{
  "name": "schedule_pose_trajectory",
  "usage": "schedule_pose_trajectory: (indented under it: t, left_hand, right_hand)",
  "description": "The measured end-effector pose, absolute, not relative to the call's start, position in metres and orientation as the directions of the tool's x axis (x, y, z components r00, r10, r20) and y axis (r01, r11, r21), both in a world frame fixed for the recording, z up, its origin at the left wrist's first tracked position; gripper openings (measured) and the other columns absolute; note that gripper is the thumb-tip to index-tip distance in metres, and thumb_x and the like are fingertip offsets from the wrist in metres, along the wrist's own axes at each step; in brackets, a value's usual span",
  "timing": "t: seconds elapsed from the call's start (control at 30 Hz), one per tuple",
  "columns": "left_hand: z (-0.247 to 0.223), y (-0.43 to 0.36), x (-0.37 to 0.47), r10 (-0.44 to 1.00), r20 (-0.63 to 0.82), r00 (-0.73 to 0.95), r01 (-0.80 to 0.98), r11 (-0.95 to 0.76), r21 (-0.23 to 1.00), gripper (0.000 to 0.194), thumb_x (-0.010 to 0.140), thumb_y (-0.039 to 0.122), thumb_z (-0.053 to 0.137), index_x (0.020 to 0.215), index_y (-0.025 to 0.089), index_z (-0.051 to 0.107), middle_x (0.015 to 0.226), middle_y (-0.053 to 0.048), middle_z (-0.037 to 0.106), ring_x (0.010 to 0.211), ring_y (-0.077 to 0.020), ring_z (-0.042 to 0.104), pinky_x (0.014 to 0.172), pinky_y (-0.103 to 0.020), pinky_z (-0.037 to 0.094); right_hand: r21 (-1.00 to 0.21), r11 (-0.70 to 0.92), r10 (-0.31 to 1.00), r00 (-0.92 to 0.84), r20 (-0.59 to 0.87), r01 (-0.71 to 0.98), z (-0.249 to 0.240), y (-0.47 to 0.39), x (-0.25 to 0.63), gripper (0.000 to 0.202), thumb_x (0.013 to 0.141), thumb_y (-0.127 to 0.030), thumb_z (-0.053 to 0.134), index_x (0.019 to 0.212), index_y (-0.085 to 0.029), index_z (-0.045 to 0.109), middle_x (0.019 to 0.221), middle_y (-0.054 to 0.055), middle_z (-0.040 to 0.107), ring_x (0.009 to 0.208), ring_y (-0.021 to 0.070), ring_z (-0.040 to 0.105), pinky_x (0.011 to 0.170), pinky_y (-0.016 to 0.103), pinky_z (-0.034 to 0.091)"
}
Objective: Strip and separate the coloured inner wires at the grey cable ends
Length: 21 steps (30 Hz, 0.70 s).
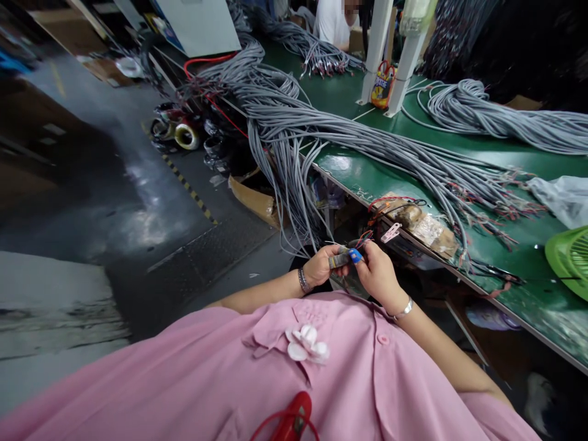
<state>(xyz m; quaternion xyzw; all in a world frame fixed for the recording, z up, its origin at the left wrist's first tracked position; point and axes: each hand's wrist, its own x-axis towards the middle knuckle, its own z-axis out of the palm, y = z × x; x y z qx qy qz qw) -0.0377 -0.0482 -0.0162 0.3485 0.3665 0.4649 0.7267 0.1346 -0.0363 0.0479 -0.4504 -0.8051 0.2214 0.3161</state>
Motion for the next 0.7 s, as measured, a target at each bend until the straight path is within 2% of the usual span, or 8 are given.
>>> schedule_pose_trajectory:
  t: [0.13,0.27,0.37,0.43,0.5,0.57,0.63,0.7]
  left_hand:
    - [-0.008,-0.048,-0.043,0.928,-0.178,0.329,-0.290,0.279,0.915,0.049,0.066,0.055,0.081,0.075,0.010,0.064,0.054,-0.001,0.063,0.044,-0.0068,0.052,0.046,-0.017,0.039]
    - [0.001,-0.049,-0.047,0.889,-0.081,0.450,-0.243,0.209,0.947,0.048,0.071,0.055,0.077,0.078,0.009,0.067,0.056,-0.003,0.063,0.047,-0.0075,0.053,0.049,-0.018,0.041]
    - [0.013,-0.047,-0.051,0.851,0.012,0.525,-0.154,0.081,0.985,0.045,0.078,0.054,0.072,0.085,0.009,0.070,0.060,-0.004,0.065,0.050,-0.0096,0.056,0.051,-0.021,0.044]
    - [0.024,-0.041,-0.056,0.816,0.152,0.558,-0.050,-0.150,0.987,0.042,0.084,0.052,0.067,0.087,0.010,0.071,0.064,-0.006,0.067,0.055,-0.0118,0.060,0.055,-0.022,0.048]
    - [0.035,-0.033,-0.061,0.751,0.362,0.552,0.093,-0.487,0.868,0.035,0.087,0.047,0.065,0.088,0.013,0.072,0.068,-0.007,0.069,0.060,-0.0128,0.063,0.059,-0.023,0.049]
    - [0.042,-0.024,-0.065,0.648,0.549,0.528,0.258,-0.739,0.623,0.028,0.089,0.042,0.064,0.088,0.016,0.072,0.069,-0.007,0.069,0.063,-0.0126,0.064,0.061,-0.023,0.049]
    - [0.044,-0.017,-0.065,0.555,0.659,0.507,0.384,-0.830,0.405,0.023,0.090,0.039,0.062,0.085,0.017,0.070,0.067,-0.005,0.068,0.063,-0.0124,0.063,0.062,-0.024,0.049]
    - [0.044,-0.011,-0.061,0.489,0.721,0.491,0.447,-0.852,0.274,0.021,0.091,0.036,0.061,0.082,0.018,0.067,0.067,-0.004,0.067,0.062,-0.0123,0.063,0.063,-0.024,0.049]
  right_hand:
    - [-0.576,0.637,0.765,-0.512,0.391,0.512,0.041,-0.034,0.148,0.014,0.089,-0.017,0.051,0.095,-0.019,0.064,0.094,0.010,0.068,0.085,0.0220,0.064,0.075,0.033,0.050]
    - [-0.605,0.698,0.676,-0.631,0.381,0.382,0.037,-0.029,0.181,0.017,0.093,-0.022,0.050,0.091,-0.020,0.066,0.084,0.008,0.066,0.078,0.0196,0.061,0.071,0.031,0.048]
    - [-0.648,0.592,0.781,-0.540,0.314,0.478,0.020,-0.021,0.210,0.019,0.093,-0.028,0.050,0.084,-0.020,0.065,0.077,0.005,0.062,0.070,0.0174,0.055,0.066,0.030,0.044]
    - [-0.668,0.446,0.892,-0.357,0.277,0.596,0.003,-0.017,0.226,0.024,0.091,-0.034,0.054,0.073,-0.019,0.060,0.068,0.002,0.056,0.063,0.0158,0.048,0.062,0.029,0.039]
    - [-0.767,0.267,0.961,-0.216,0.171,0.583,-0.014,-0.015,0.235,0.033,0.088,-0.043,0.059,0.066,-0.019,0.055,0.062,0.000,0.052,0.059,0.0140,0.043,0.058,0.028,0.036]
    - [-0.904,0.077,0.982,-0.187,-0.003,0.420,-0.025,-0.016,0.237,0.037,0.084,-0.052,0.064,0.068,-0.018,0.057,0.062,0.000,0.054,0.055,0.0120,0.041,0.054,0.026,0.034]
    - [-0.975,-0.113,0.967,-0.202,-0.152,0.192,-0.027,-0.016,0.231,0.041,0.082,-0.058,0.063,0.078,-0.018,0.062,0.067,0.001,0.058,0.050,0.0090,0.034,0.047,0.024,0.027]
    - [-0.967,-0.253,0.944,-0.226,-0.242,-0.021,-0.021,-0.012,0.221,0.049,0.085,-0.065,0.055,0.085,-0.017,0.065,0.065,0.000,0.057,0.045,0.0070,0.024,0.042,0.023,0.016]
